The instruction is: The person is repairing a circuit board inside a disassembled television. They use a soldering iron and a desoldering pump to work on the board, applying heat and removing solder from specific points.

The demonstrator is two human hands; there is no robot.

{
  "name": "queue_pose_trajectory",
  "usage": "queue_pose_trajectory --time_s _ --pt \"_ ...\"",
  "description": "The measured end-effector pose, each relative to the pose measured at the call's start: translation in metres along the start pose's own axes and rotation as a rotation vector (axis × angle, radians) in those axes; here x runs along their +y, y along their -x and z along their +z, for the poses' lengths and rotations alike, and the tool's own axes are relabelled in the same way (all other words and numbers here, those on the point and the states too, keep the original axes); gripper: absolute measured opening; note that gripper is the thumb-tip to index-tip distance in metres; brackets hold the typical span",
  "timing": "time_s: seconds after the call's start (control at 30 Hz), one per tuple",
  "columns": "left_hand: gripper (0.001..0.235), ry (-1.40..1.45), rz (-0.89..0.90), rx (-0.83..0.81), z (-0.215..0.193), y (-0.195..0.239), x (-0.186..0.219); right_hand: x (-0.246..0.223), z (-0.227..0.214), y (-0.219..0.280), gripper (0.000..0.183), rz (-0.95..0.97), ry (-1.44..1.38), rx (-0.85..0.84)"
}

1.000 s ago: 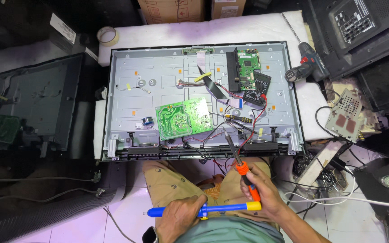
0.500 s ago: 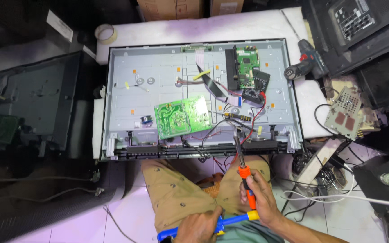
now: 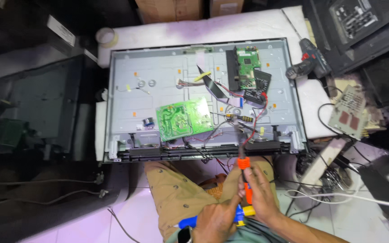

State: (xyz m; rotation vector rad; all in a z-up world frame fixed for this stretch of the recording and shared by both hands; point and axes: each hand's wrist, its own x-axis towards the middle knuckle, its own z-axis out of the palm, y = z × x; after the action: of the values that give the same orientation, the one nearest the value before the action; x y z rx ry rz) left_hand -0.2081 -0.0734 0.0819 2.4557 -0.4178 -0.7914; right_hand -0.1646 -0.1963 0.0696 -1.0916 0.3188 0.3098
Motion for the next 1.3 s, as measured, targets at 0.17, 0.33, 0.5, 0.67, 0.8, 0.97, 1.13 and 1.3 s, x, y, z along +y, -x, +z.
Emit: queue_pose_trajectory --time_s 0.17,0.33,0.5,0.67,0.8,0.97,1.13,1.3 --pt "0.038 0.089 0.019 0.088 -0.029 0.001 -0.017 -0.038 -0.015 -0.026 0.024 -0.164 0.220 -0.007" --pt "0.061 0.124 -0.137 0.137 -0.057 -0.013 -0.058 -0.047 -0.035 -0.040 0.021 -0.251 0.153 0.181" --pt "0.044 1.190 -0.290 0.622 -0.119 -0.054 -0.106 -0.024 -0.036 -0.033 0.024 -0.219 0.066 0.242" --pt "0.019 1.848 -0.188 0.947 -0.148 -0.092 -0.140 -0.006 -0.034 -0.023 0.024 -0.123 0.080 0.208" --pt "0.022 1.905 -0.178 0.978 -0.155 -0.105 -0.137 -0.005 -0.030 -0.015 0.033 -0.054 0.140 0.200" --pt "0.028 1.795 -0.227 0.951 -0.160 -0.107 -0.127 -0.002 -0.028 -0.016 0.031 -0.026 0.131 0.200" --pt "0.026 1.825 -0.223 0.991 -0.156 -0.110 -0.124 0.001 -0.015 -0.024 0.038 0.090 0.227 0.138" --pt "0.038 1.767 -0.070 1.055 -0.154 -0.107 -0.112 0.011 0.022 -0.045 0.042 -0.225 0.340 -0.021"
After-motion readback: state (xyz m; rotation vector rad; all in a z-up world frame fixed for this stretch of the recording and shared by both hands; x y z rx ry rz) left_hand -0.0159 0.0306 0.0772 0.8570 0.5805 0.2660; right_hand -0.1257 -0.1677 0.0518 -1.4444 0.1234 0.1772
